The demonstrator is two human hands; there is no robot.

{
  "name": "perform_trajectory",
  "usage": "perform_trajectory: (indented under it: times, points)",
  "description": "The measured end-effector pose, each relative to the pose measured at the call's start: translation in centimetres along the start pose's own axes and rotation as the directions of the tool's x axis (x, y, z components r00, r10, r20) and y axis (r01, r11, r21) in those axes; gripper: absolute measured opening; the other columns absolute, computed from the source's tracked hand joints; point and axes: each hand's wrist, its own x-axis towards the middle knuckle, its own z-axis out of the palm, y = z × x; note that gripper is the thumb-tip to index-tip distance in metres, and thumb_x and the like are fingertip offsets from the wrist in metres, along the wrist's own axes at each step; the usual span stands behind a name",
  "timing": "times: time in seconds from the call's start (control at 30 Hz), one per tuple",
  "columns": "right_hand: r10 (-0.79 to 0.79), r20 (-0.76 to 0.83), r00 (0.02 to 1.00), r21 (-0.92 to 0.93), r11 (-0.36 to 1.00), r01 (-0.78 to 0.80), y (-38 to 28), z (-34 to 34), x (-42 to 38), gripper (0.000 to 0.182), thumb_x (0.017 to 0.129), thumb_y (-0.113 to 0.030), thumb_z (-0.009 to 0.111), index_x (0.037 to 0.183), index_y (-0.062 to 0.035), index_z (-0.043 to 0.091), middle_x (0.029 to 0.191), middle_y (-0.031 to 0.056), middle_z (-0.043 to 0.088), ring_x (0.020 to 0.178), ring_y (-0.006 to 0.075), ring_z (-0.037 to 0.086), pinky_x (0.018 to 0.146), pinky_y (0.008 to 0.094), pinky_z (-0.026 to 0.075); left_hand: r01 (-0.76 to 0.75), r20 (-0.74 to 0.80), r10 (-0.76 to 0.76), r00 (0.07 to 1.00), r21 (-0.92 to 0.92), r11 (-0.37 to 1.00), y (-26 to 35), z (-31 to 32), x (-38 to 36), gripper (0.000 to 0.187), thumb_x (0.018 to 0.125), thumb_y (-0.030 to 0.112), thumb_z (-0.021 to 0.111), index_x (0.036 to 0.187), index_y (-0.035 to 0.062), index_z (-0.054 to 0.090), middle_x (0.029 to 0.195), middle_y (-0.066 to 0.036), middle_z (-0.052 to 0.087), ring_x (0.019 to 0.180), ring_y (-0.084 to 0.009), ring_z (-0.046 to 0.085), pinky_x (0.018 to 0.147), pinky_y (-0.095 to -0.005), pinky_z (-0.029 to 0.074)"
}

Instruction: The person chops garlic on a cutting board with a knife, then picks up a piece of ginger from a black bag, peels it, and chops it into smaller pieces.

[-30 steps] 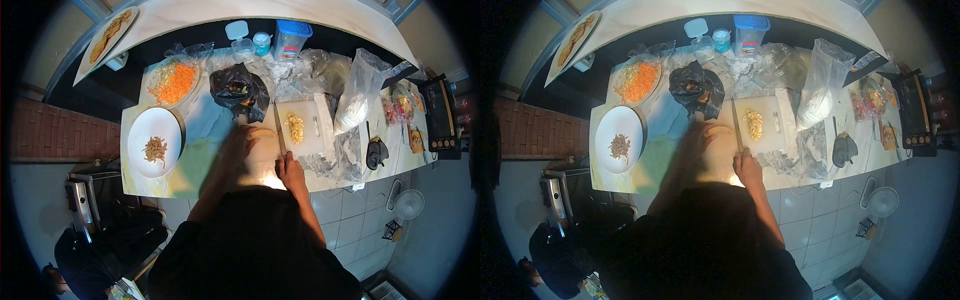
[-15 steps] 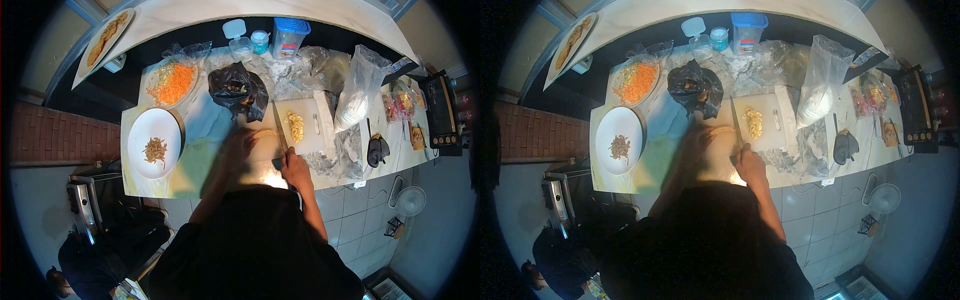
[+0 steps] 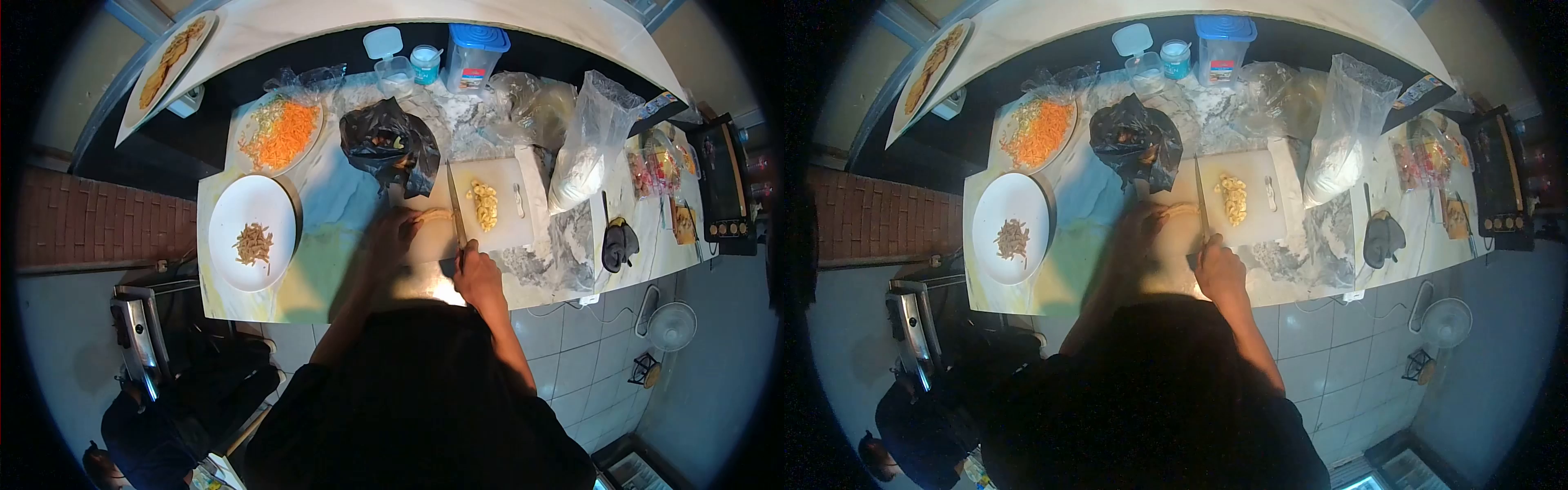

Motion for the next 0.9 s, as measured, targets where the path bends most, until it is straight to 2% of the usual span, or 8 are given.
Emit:
perform_trajectory:
  times: [0.17,0.23,0.3,0.37,0.5,0.7,0.77,0.9]
  points:
    - [-0.059,-0.037,0.998,-0.017,0.998,0.059,0.9,2.9,-0.3,0.035,0.084,-0.018,0.054,0.104,0.0068,0.040,0.071,0.0277,0.059,0.068,0.0459,0.058,0.062,0.0522,0.046,-0.032,-0.002,0.032,0.999,-0.005,0.999,-0.2,0.1,0.1,0.014,0.082,0.008,0.064,0.094,0.0007,0.061,0.090,-0.012,0.061,0.081,-0.0238,0.063,0.072,-0.0325,0.050]
    - [-0.177,-0.128,0.976,-0.113,0.980,0.163,1.7,4.7,-0.3,0.047,0.079,-0.015,0.058,0.112,0.0108,0.036,0.070,0.0259,0.059,0.065,0.0417,0.060,0.058,0.0491,0.047,-0.025,0.004,0.025,1.000,0.027,0.999,-0.3,0.1,0.2,0.014,0.082,0.007,0.064,0.093,0.0004,0.061,0.090,-0.012,0.061,0.081,-0.0235,0.063,0.072,-0.0320,0.050]
    - [-0.175,-0.157,0.972,-0.152,0.977,0.152,1.4,5.1,0.1,0.050,0.078,-0.012,0.056,0.115,0.0135,0.034,0.068,0.0241,0.059,0.063,0.0391,0.060,0.055,0.0465,0.048,-0.035,0.003,0.035,0.999,-0.022,0.999,-0.3,0.2,0.4,0.015,0.081,0.007,0.065,0.093,-0.0004,0.061,0.090,-0.012,0.060,0.082,-0.0229,0.063,0.073,-0.0314,0.050]
    - [-0.048,-0.093,0.994,-0.238,0.971,0.025,0.3,3.9,0.3,0.023,0.080,-0.011,0.054,0.096,0.0013,0.042,0.072,0.0189,0.063,0.068,0.0348,0.065,0.060,0.0410,0.053,-0.010,0.017,0.010,1.000,-0.020,1.000,-0.2,0.1,0.3,0.015,0.082,0.007,0.065,0.093,-0.0007,0.061,0.091,-0.012,0.060,0.082,-0.0226,0.063,0.074,-0.0312,0.050]
    - [-0.037,-0.052,0.998,-0.262,0.965,0.022,1.0,3.7,0.8,0.022,0.081,-0.010,0.053,0.097,0.0014,0.042,0.073,0.0196,0.064,0.069,0.0353,0.065,0.061,0.0413,0.053,0.001,0.042,-0.001,0.999,-0.017,1.000,0.6,-0.4,0.6,0.014,0.082,0.007,0.064,0.093,-0.0010,0.061,0.091,-0.012,0.060,0.082,-0.0224,0.063,0.074,-0.0312,0.050]
    - [-0.069,0.029,0.997,-0.207,0.975,0.074,0.7,0.3,0.9,0.023,0.080,-0.008,0.052,0.098,0.0029,0.043,0.077,0.0245,0.063,0.075,0.0404,0.063,0.065,0.0473,0.051,-0.028,0.021,0.027,0.999,0.037,0.999,0.3,-0.3,0.5,0.015,0.080,0.008,0.066,0.093,0.0003,0.061,0.088,-0.012,0.061,0.079,-0.0237,0.062,0.072,-0.0321,0.050]
    - [-0.035,0.081,0.996,-0.148,0.988,0.046,0.5,-0.5,1.1,0.032,0.079,-0.012,0.056,0.102,0.0032,0.040,0.078,0.0274,0.061,0.077,0.0455,0.060,0.070,0.0521,0.048,-0.044,0.006,0.043,0.999,0.042,0.998,0.0,-0.1,0.4,0.015,0.080,0.008,0.066,0.092,0.0006,0.061,0.087,-0.012,0.061,0.078,-0.0240,0.062,0.071,-0.0324,0.050]
    - [0.020,0.126,0.992,-0.148,0.989,-0.001,-0.6,-1.4,1.2,0.032,0.079,-0.013,0.058,0.100,0.0027,0.041,0.083,0.0283,0.061,0.082,0.0459,0.059,0.074,0.0515,0.048,-0.040,0.006,0.040,0.999,0.005,0.999,-0.1,-0.1,0.5,0.016,0.078,0.007,0.067,0.092,0.0013,0.061,0.086,-0.012,0.061,0.076,-0.0246,0.062,0.070,-0.0332,0.050]
